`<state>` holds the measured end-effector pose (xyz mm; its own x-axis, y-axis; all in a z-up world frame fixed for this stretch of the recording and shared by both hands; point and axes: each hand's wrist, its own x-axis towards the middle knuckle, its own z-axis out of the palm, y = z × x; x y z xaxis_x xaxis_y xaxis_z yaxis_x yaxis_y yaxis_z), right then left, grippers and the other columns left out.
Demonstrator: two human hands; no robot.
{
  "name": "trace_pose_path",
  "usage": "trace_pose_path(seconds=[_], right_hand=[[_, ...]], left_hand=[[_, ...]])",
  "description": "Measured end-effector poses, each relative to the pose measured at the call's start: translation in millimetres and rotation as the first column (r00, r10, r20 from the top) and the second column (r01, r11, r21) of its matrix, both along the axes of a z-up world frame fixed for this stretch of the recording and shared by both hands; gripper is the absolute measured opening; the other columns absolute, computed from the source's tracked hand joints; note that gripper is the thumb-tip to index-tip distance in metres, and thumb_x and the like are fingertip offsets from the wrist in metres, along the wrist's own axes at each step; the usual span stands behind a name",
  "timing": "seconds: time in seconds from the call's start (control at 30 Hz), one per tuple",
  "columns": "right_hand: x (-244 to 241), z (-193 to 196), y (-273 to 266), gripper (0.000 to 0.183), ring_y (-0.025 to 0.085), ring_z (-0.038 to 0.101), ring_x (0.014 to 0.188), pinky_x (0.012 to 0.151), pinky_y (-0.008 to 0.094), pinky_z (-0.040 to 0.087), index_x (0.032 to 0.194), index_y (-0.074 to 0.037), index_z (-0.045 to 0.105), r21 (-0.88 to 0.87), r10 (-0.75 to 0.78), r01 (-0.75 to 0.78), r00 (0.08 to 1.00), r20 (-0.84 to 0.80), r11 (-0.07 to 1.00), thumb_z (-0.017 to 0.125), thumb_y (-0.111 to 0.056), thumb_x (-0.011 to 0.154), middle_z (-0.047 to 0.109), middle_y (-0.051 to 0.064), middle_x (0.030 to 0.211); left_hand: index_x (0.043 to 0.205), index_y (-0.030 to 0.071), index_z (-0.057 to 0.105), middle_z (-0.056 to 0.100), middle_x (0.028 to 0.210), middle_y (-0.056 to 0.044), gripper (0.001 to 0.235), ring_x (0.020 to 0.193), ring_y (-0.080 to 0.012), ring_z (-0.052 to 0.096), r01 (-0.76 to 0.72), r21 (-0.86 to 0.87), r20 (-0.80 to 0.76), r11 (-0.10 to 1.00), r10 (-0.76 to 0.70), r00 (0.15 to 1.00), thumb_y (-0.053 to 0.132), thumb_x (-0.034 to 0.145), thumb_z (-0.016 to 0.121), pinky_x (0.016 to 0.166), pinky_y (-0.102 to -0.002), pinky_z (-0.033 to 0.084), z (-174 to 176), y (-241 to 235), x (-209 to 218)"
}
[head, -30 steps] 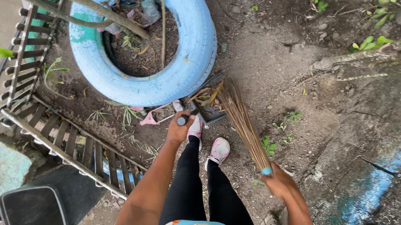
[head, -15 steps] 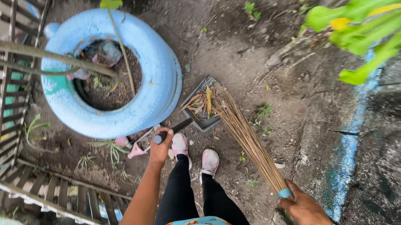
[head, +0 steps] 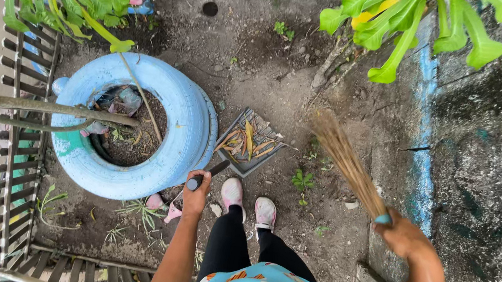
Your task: The person sweeps leaves into a dustpan with a broom, empties the debris into a bin, and plants a small seedling in the soil by hand.
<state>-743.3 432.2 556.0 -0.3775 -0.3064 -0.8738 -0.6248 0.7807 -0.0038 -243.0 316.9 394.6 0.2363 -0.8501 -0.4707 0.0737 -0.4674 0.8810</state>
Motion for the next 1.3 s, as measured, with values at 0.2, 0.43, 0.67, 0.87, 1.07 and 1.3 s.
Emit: trace_pose_path(seconds=[0.2,0.43,0.67,0.87,1.07,1.3], right_hand=[[-30.6,-80.2,-38.4,0.081,0.039,0.066,0.119,0.102,0.047,0.051,0.157,-0.016,0.041,-0.21,0.099,-0.115,0.991,-0.087,0.971,0.071,-0.042,0.086,0.069,0.021,0.13],[-28.1,-171.6,-113.8,0.062,0.041,0.076,0.114,0.099,0.05,0.058,0.141,-0.006,0.066,-0.069,0.082,-0.094,0.984,-0.16,0.993,0.061,-0.038,0.088,0.076,0.024,0.123],[18.2,-155.6,-153.2,0.074,0.036,0.063,0.124,0.108,0.049,0.049,0.155,-0.026,0.045,0.033,0.219,-0.217,0.96,-0.173,0.976,0.066,-0.034,0.085,0.066,0.016,0.137],[38.0,-8.7,-122.9,0.081,0.03,0.069,0.117,0.106,0.047,0.05,0.161,-0.033,0.035,0.056,0.207,-0.203,0.975,-0.082,0.977,0.069,-0.039,0.088,0.072,0.012,0.129],[84.8,-12.0,-141.3,0.075,0.029,0.075,0.093,0.093,0.048,0.057,0.166,-0.026,0.023,0.122,0.148,-0.145,0.989,-0.02,0.982,0.056,-0.035,0.099,0.075,0.019,0.111],[139.6,-42.4,-135.5,0.08,0.031,0.071,0.107,0.098,0.046,0.055,0.162,-0.022,0.025,0.061,0.278,-0.287,0.953,0.117,0.956,0.063,-0.037,0.093,0.073,0.018,0.119]], left_hand=[[0.102,0.009,0.061,0.056,0.076,-0.001,0.022,0.065,-0.0115,0.047,0.021,0.063,0.001,0.998,-0.021,1.0,0.023,0.094,0.076,0.058,-0.028,0.039,-17.8,-16.3,-0.7],[0.098,0.006,0.066,0.064,0.092,-0.001,0.023,0.086,-0.0112,0.058,0.118,-0.128,0.25,0.985,-0.083,0.965,0.023,0.091,0.079,0.081,-0.029,0.049,-54.9,-42.8,5.3],[0.103,0.01,0.064,0.067,0.092,-0.001,0.025,0.087,-0.0122,0.06,0.213,-0.005,0.206,0.977,-0.207,0.956,0.022,0.089,0.081,0.081,-0.028,0.051,-90.4,-80.3,3.6],[0.103,0.01,0.063,0.07,0.094,-0.002,0.028,0.088,-0.0115,0.062,0.28,0.03,0.26,0.96,-0.278,0.925,0.021,0.088,0.083,0.083,-0.028,0.053,-124.0,-108.7,-1.9],[0.103,0.01,0.062,0.07,0.094,-0.002,0.027,0.088,-0.0103,0.064,0.297,-0.013,0.217,0.955,-0.288,0.933,0.02,0.089,0.082,0.082,-0.027,0.053,-148.3,-111.0,-0.4],[0.105,0.011,0.063,0.069,0.094,-0.001,0.025,0.087,-0.0109,0.063,0.353,0.032,0.145,0.935,-0.354,0.924,0.018,0.089,0.082,0.081,-0.027,0.053,-153.7,-109.1,12.5]])
